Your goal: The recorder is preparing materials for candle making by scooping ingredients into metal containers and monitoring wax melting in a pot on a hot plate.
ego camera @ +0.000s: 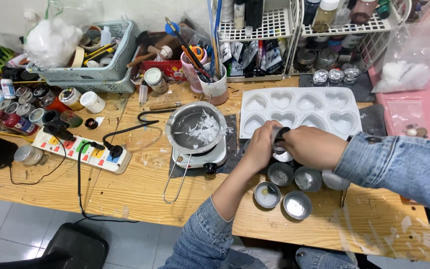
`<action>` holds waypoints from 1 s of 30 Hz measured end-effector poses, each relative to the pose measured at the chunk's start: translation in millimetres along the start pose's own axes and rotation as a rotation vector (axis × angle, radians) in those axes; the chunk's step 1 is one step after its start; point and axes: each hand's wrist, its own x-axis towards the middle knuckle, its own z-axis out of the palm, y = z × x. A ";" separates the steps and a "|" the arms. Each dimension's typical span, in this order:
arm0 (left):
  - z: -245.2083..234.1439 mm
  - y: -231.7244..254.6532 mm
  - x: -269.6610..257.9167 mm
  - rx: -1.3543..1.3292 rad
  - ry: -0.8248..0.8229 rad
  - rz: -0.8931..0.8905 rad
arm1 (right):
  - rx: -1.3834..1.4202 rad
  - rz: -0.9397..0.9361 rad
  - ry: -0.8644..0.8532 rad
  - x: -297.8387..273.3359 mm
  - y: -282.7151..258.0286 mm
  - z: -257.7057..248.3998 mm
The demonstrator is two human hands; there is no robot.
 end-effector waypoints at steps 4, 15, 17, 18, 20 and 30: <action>-7.3 48.0 4.6 -0.047 -0.012 -0.349 | 0.266 0.037 -0.095 13.6 22.7 3.1; 31.4 -59.5 -1.8 -0.929 0.232 -0.730 | 0.739 0.161 -0.283 60.8 -37.3 -66.3; 23.0 -31.4 3.6 -0.915 0.227 -0.755 | 0.557 0.078 -0.156 80.8 -59.9 -62.8; 19.1 -17.5 6.6 -0.901 0.216 -0.781 | 0.378 0.000 -0.025 90.6 -70.8 -61.2; 20.5 -30.1 2.3 -0.955 0.179 -0.702 | 0.208 -0.080 0.090 98.7 -91.6 -60.6; -1.2 12.4 6.6 -1.052 0.015 -0.695 | -0.160 -0.146 0.303 45.1 -77.5 -95.7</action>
